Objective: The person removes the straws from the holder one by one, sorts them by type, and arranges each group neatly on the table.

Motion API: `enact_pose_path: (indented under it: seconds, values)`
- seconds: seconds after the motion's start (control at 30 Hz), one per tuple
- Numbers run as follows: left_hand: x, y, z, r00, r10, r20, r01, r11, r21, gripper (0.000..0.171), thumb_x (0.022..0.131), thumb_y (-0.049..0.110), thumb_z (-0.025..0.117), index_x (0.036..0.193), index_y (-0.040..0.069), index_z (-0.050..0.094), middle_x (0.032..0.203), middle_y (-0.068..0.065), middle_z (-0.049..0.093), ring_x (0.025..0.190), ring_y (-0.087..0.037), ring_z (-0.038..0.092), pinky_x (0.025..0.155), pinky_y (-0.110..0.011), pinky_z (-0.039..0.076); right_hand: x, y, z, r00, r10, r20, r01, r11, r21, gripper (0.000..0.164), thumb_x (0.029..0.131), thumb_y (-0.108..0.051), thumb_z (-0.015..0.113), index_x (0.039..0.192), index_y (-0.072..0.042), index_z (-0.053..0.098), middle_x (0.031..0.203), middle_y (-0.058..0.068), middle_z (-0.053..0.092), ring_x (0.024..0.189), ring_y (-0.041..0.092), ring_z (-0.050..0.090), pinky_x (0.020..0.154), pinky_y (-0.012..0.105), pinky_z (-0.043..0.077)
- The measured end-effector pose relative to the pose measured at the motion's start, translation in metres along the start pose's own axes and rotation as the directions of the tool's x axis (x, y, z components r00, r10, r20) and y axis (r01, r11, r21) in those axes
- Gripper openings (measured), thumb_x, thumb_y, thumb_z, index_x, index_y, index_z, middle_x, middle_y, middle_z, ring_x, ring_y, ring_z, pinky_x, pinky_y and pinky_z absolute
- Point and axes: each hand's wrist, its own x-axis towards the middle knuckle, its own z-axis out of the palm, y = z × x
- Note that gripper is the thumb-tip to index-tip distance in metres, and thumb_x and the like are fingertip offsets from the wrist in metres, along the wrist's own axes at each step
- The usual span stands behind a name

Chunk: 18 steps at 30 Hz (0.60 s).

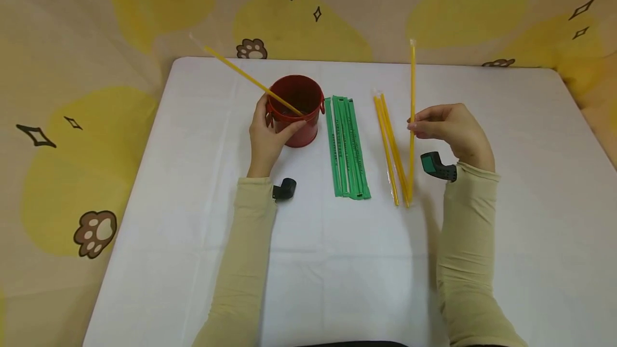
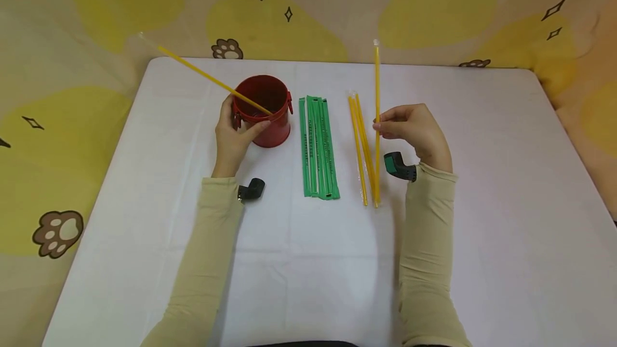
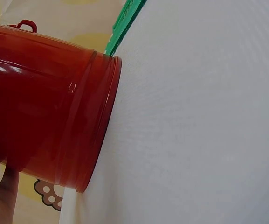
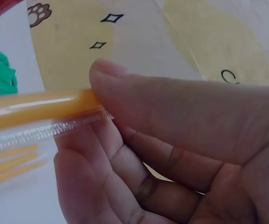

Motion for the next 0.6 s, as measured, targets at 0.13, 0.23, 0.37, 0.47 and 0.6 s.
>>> enact_pose_path:
  seconds: [0.13,0.23,0.37,0.47,0.6]
  values:
    - [0.0,0.0,0.0,1.0,-0.005,-0.002,0.005,1.0,0.001,0.075,0.076,0.0,0.077,0.138,-0.007,0.037,0.135,-0.02,0.047,0.124,-0.022,0.042,0.106,-0.031,0.037,0.003,0.009,-0.004,1.0,0.014,0.025,-0.013,1.0,-0.015,0.02,0.085,-0.023,0.071,0.098,-0.007,0.069,0.083,-0.01,0.07,0.08,0.012,0.066,0.077,0.021,0.051]
    - [0.0,0.0,0.0,1.0,-0.009,-0.004,0.009,1.0,-0.003,0.075,0.076,0.0,0.077,0.138,-0.007,0.037,0.135,-0.02,0.047,0.124,-0.022,0.043,0.106,-0.031,0.037,0.006,0.015,-0.005,0.999,0.009,0.049,-0.01,1.0,0.002,0.02,0.087,-0.018,0.069,0.099,-0.002,0.068,0.085,-0.009,0.07,0.081,0.014,0.067,0.077,0.02,0.053]
    - [-0.001,0.001,0.0,1.0,-0.007,-0.006,0.007,1.0,-0.002,0.074,0.075,-0.001,0.077,0.137,-0.008,0.036,0.135,-0.02,0.047,0.124,-0.023,0.043,0.106,-0.03,0.037,0.012,0.024,-0.005,0.998,0.011,0.068,-0.014,0.999,0.046,0.016,0.088,-0.014,0.068,0.097,-0.001,0.068,0.085,-0.006,0.071,0.081,0.016,0.067,0.076,0.021,0.054]
    - [-0.001,0.001,0.0,1.0,0.005,-0.004,-0.005,1.0,-0.004,0.074,0.076,-0.002,0.076,0.137,-0.009,0.036,0.135,-0.022,0.046,0.124,-0.024,0.042,0.106,-0.032,0.037,0.018,0.032,-0.004,0.997,0.03,0.076,-0.037,0.996,0.083,0.011,0.087,-0.013,0.069,0.092,-0.004,0.07,0.084,-0.005,0.07,0.079,0.013,0.067,0.076,0.022,0.054]
    - [0.0,0.001,0.0,1.0,0.012,0.0,-0.012,1.0,-0.003,0.074,0.076,-0.001,0.076,0.138,-0.009,0.035,0.136,-0.024,0.045,0.124,-0.026,0.042,0.106,-0.033,0.037,0.026,0.042,-0.002,0.992,0.075,0.099,-0.087,0.989,0.117,0.007,0.085,-0.012,0.072,0.089,-0.007,0.07,0.081,-0.004,0.069,0.076,0.01,0.067,0.076,0.023,0.055]
